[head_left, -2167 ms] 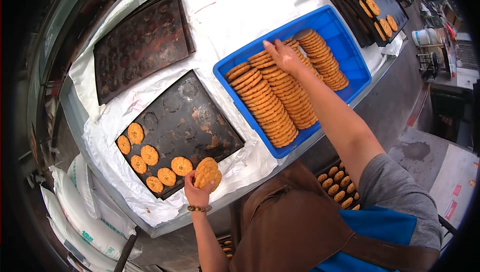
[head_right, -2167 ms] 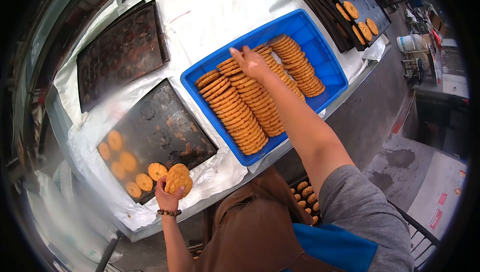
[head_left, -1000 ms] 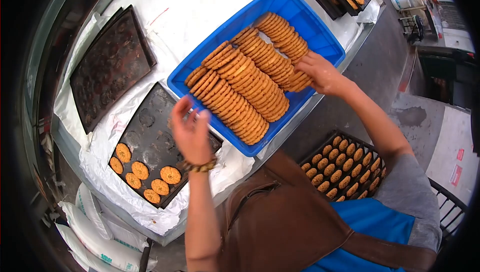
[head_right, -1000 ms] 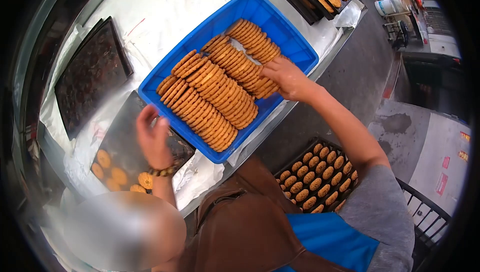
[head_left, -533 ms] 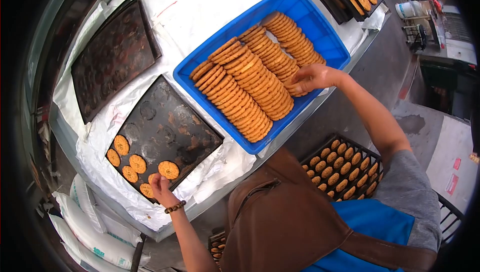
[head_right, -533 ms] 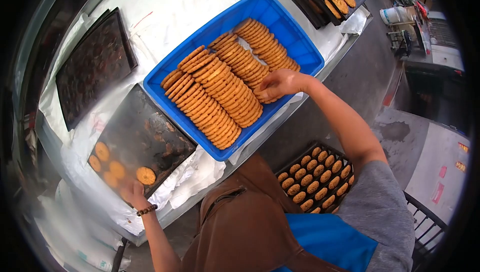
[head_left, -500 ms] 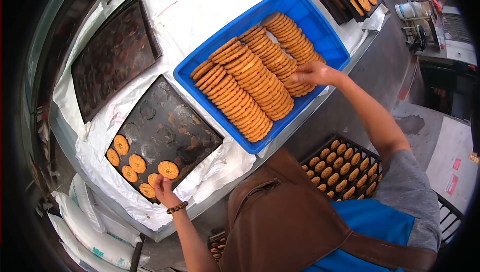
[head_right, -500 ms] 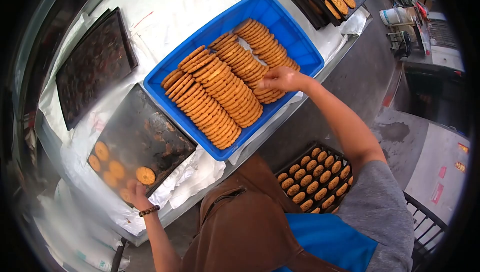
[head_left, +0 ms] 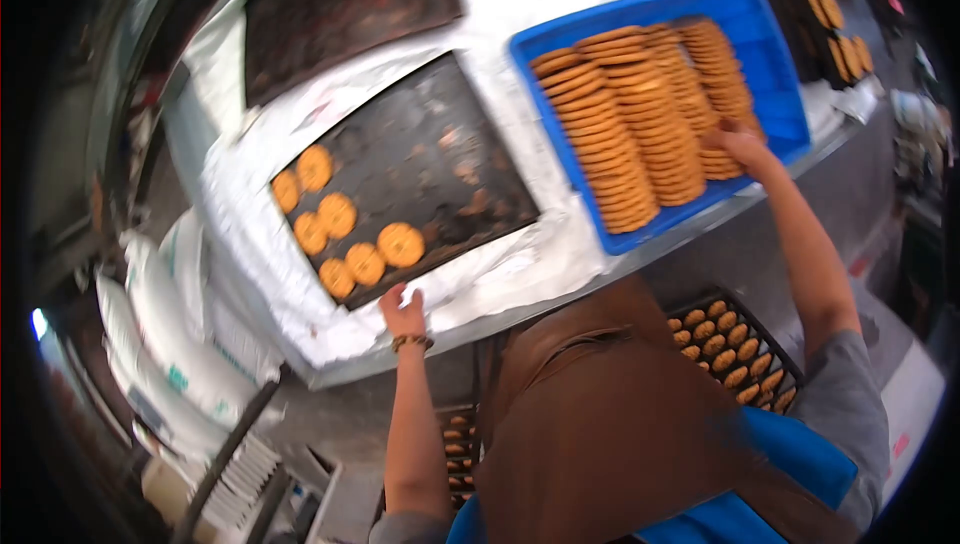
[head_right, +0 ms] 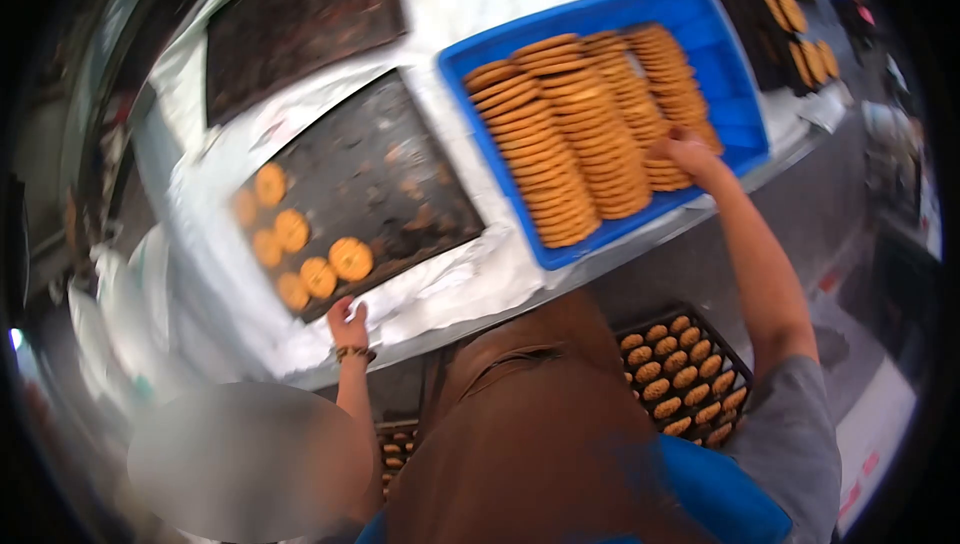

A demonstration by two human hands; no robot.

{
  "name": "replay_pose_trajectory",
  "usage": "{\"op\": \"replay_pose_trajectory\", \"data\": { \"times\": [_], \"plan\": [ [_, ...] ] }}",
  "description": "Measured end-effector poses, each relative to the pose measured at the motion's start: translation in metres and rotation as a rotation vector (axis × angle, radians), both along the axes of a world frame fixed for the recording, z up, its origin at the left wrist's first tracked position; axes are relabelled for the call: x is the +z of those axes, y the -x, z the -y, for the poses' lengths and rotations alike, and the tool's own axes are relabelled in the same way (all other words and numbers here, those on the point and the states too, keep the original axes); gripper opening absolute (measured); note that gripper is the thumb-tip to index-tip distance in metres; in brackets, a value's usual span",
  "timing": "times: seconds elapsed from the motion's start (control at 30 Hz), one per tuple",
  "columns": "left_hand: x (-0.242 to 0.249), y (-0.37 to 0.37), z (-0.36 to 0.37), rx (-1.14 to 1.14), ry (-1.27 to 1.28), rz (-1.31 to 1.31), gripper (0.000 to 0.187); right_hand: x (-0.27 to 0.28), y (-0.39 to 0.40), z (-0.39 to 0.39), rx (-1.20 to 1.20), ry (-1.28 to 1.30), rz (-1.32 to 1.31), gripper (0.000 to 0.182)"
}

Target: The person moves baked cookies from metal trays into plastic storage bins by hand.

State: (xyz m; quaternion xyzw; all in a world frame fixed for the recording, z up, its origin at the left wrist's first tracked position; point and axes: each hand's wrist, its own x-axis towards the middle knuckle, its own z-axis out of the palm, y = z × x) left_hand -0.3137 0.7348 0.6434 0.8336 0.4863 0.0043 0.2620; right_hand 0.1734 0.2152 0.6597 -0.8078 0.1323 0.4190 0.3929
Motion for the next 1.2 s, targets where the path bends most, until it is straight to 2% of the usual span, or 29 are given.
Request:
{"op": "replay_pose_trajectory", "data": {
  "times": [0.03, 0.07, 0.1, 0.17, 0.2, 0.27, 0.3, 0.37, 0.43, 0.47, 0.53, 0.57, 0.6, 0.67, 0.73, 0.8, 0.83, 0.87, 0.93, 0.97, 1.0, 1.07, 1.13, 1.2],
  "plan": [
    [0.006, 0.001, -0.002, 0.042, -0.003, -0.044, 0.038, -0.024, -0.001, 0.012, -0.096, -0.035, 0.081, 0.052],
    [0.011, 0.003, -0.006, 0.078, 0.004, -0.084, 0.039, -0.039, -0.008, 0.023, -0.038, -0.103, 0.153, 0.053],
    [0.014, 0.008, -0.017, 0.069, -0.028, -0.135, 0.039, -0.052, -0.021, 0.034, -0.023, -0.036, 0.167, 0.052],
    [0.009, 0.021, -0.038, 0.051, -0.092, -0.171, 0.04, -0.012, -0.021, 0.014, 0.165, 0.382, 0.613, 0.048],
    [0.007, 0.029, -0.052, 0.028, -0.127, -0.175, 0.039, 0.001, -0.024, 0.004, 0.175, 0.376, 0.615, 0.048],
    [0.009, 0.037, -0.079, -0.024, -0.186, -0.221, 0.039, 0.025, -0.025, -0.015, 0.25, 0.31, 0.952, 0.041],
    [0.01, 0.038, -0.091, -0.028, -0.201, -0.256, 0.043, 0.047, -0.017, -0.037, 0.257, 0.307, 0.954, 0.041],
    [0.014, 0.036, -0.115, -0.066, -0.242, -0.285, 0.046, 0.093, 0.021, -0.113, 0.089, 0.044, 1.021, 0.034],
    [0.017, 0.031, -0.138, -0.177, -0.285, -0.308, 0.057, 0.106, 0.06, -0.182, 0.119, -0.119, 0.987, 0.029],
    [0.015, 0.025, -0.148, -0.171, -0.275, -0.31, 0.057, 0.111, 0.083, -0.223, 0.215, -0.158, 0.935, 0.027],
    [0.01, 0.014, -0.166, -0.376, -0.238, -0.253, 0.063, 0.106, 0.135, -0.302, 0.383, -0.227, 0.81, 0.025],
    [0.01, 0.006, -0.17, -0.443, -0.211, -0.26, 0.07, 0.089, 0.161, -0.339, 0.448, -0.254, 0.696, 0.031],
    [0.008, -0.004, -0.171, -0.51, -0.186, -0.264, 0.076, 0.068, 0.183, -0.371, 0.483, -0.394, 0.553, 0.036],
    [-0.004, -0.014, -0.173, -0.556, -0.171, -0.256, 0.082, 0.017, 0.225, -0.427, 0.649, -0.399, 0.697, 0.038],
    [-0.012, -0.016, -0.172, -0.604, -0.154, -0.247, 0.087, -0.015, 0.263, -0.473, 0.724, -0.237, 0.669, 0.047],
    [-0.014, -0.019, -0.173, -0.635, -0.15, -0.311, 0.094, -0.029, 0.294, -0.505, 0.753, -0.126, 0.601, 0.052],
    [-0.012, -0.02, -0.174, -0.639, -0.167, -0.265, 0.092, -0.034, 0.307, -0.515, 0.771, -0.023, 0.536, 0.056],
    [-0.008, -0.022, -0.176, -0.631, -0.165, -0.266, 0.092, -0.037, 0.317, -0.521, 0.779, -0.025, 0.535, 0.056],
    [-0.004, -0.022, -0.179, -0.567, -0.014, -0.345, 0.086, -0.044, 0.339, -0.533, 0.742, 0.072, 0.591, 0.061],
    [-0.008, -0.015, -0.184, -0.488, 0.091, -0.28, 0.08, -0.049, 0.345, -0.537, 0.717, 0.078, 0.638, 0.058],
    [-0.013, -0.006, -0.191, -0.472, 0.094, -0.279, 0.08, -0.056, 0.35, -0.54, 0.733, 0.073, 0.64, 0.058],
    [-0.015, 0.007, -0.209, -0.438, 0.159, -0.111, 0.077, -0.063, 0.354, -0.541, 0.695, -0.025, 0.6, 0.06],
    [-0.006, 0.02, -0.232, -0.41, 0.13, -0.112, 0.073, -0.06, 0.352, -0.542, 0.734, -0.038, 0.634, 0.059],
    [0.009, 0.026, -0.254, -0.326, 0.091, -0.249, 0.074, -0.051, 0.347, -0.55, 0.775, -0.055, 0.675, 0.059]
  ]
}}
